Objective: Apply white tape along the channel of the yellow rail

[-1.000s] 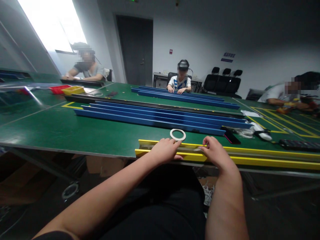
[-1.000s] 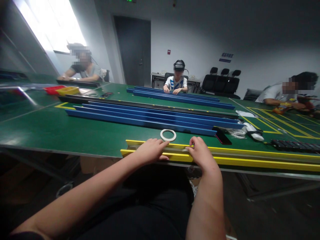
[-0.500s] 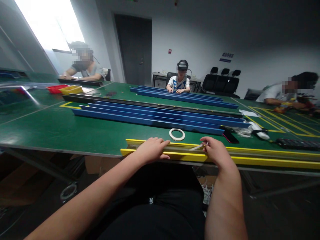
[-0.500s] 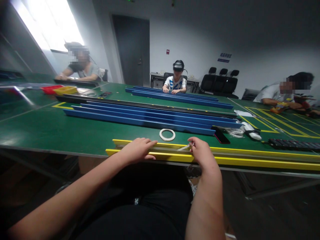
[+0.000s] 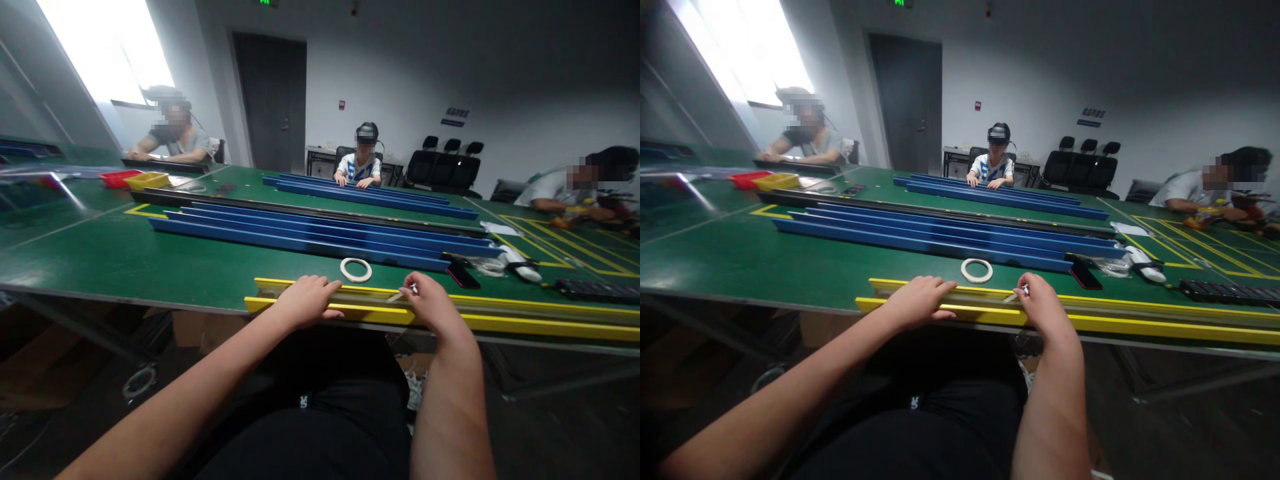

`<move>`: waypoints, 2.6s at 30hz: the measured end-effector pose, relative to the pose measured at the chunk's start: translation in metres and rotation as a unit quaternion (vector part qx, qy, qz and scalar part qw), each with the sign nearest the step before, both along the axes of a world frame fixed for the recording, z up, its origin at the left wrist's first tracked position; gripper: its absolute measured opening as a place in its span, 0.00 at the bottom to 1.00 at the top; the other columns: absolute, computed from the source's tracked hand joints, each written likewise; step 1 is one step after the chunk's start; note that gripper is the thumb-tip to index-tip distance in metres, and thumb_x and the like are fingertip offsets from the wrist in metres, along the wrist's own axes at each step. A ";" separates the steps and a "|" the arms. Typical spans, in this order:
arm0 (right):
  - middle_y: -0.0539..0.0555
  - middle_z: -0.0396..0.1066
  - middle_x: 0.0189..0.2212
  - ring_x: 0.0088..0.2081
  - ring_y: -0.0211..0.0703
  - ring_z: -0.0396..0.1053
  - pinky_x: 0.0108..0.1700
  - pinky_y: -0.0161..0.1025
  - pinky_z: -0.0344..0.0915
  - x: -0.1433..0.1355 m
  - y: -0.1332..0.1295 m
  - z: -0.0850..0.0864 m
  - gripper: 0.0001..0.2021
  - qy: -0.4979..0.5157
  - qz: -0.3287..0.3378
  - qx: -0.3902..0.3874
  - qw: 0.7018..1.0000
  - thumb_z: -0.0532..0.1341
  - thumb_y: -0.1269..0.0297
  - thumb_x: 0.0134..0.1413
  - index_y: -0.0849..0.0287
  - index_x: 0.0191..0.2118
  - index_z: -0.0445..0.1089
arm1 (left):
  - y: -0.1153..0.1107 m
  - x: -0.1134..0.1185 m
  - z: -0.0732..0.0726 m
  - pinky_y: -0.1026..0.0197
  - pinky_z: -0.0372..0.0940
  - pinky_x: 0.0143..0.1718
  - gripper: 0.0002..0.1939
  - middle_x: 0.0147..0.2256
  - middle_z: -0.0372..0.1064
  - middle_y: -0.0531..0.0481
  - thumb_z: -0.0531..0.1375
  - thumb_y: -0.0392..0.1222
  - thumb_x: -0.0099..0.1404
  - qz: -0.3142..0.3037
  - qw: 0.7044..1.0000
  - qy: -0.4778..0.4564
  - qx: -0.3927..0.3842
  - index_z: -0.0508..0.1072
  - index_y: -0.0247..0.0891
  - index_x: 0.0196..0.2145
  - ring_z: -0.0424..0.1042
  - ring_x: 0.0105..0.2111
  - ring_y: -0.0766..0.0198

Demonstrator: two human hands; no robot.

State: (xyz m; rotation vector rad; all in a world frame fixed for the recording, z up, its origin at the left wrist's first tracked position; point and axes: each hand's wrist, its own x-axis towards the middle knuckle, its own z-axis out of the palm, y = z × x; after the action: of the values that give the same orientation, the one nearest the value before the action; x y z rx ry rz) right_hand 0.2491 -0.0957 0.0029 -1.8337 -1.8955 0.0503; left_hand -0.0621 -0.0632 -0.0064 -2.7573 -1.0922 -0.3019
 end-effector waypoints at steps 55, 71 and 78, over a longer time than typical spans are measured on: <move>0.52 0.70 0.32 0.33 0.40 0.66 0.36 0.36 0.60 -0.016 0.008 -0.006 0.09 0.021 0.032 0.023 0.999 0.58 0.63 0.50 0.56 0.39 0.69 | -0.006 0.002 0.000 0.52 0.60 0.44 0.32 0.42 0.70 0.43 0.56 0.64 0.60 0.018 1.000 -0.011 -0.003 0.62 0.44 0.56 0.69 0.42 0.51; 0.52 0.72 0.31 0.31 0.42 0.70 0.35 0.37 0.62 -0.014 0.010 -0.011 0.12 0.059 -0.017 0.049 0.997 0.60 0.56 0.50 0.54 0.40 0.71 | -0.008 0.002 0.002 0.52 0.60 0.44 0.32 0.42 0.70 0.42 0.56 0.64 0.60 0.024 1.000 -0.006 -0.006 0.62 0.44 0.57 0.69 0.43 0.51; 0.53 0.74 0.33 0.33 0.43 0.71 0.36 0.37 0.63 -0.015 0.010 -0.009 0.12 0.067 -0.012 0.056 0.996 0.57 0.58 0.53 0.54 0.41 0.71 | -0.008 0.002 0.001 0.52 0.60 0.44 0.32 0.42 0.70 0.42 0.57 0.63 0.60 0.025 1.000 -0.008 -0.003 0.62 0.44 0.57 0.69 0.42 0.51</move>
State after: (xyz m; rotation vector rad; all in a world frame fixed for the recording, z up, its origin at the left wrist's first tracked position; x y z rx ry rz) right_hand 0.2336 -0.0857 -0.0060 -1.7337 -1.7487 0.0560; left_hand -0.0603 -0.0707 -0.0051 -2.7337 -1.1648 -0.3151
